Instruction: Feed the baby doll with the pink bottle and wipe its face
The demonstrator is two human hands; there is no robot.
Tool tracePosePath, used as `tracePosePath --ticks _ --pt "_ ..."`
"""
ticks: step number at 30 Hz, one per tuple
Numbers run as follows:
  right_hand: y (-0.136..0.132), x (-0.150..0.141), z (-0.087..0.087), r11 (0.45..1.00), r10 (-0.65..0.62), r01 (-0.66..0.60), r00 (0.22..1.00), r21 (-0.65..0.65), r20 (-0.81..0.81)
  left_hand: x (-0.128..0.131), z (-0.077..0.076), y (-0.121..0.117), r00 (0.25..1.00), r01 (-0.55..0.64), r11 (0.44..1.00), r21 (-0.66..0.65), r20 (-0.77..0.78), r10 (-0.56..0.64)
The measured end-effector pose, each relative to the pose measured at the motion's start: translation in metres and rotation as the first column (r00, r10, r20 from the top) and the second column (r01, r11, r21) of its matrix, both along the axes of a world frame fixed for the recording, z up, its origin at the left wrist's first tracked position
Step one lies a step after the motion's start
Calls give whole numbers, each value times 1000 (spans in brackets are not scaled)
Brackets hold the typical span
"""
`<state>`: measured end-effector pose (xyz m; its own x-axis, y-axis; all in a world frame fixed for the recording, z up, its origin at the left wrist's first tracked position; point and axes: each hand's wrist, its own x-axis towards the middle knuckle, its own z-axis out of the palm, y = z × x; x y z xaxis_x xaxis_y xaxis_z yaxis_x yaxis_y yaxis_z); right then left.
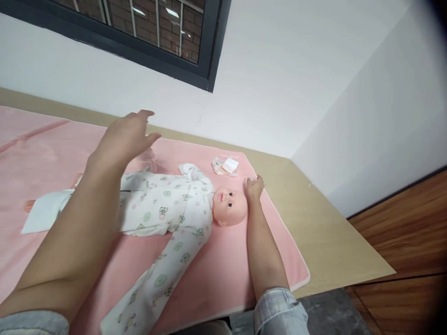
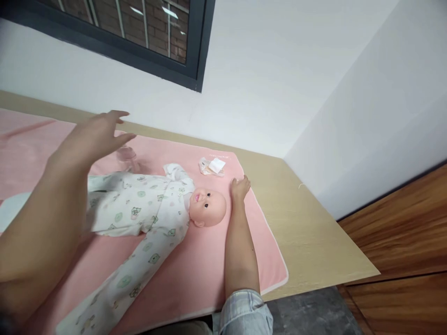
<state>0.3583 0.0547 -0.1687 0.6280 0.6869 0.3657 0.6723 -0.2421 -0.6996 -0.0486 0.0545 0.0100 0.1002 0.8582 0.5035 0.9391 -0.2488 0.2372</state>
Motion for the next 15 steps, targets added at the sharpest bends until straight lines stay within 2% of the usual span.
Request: tracePosePath --ticks 2,4,6,8,11,13,15 --pt "-1 0 2 992 12 -17 999 128 42 34 7 -18 984 174 984 37 -37 -172" --pt "-3 -1 4 964 23 -47 995 261 94 69 8 -26 933 355 935 -20 -51 -355" --pt "-3 -3 6 931 50 -102 987 350 155 100 4 -26 844 518 846 -127 -84 -530" --pt "-3 -8 7 901 112 -196 967 387 227 128 -1 -23 705 641 721 -262 -170 -688" --pt "-1 -18 7 872 240 -343 921 349 306 164 -10 -17 501 674 522 -523 -196 -843" --pt "0 -26 7 868 323 -416 888 272 327 182 -17 -12 444 641 417 -644 -132 -886" --pt "2 -33 7 858 409 -487 841 164 354 197 -25 -6 429 613 351 -708 -75 -900"
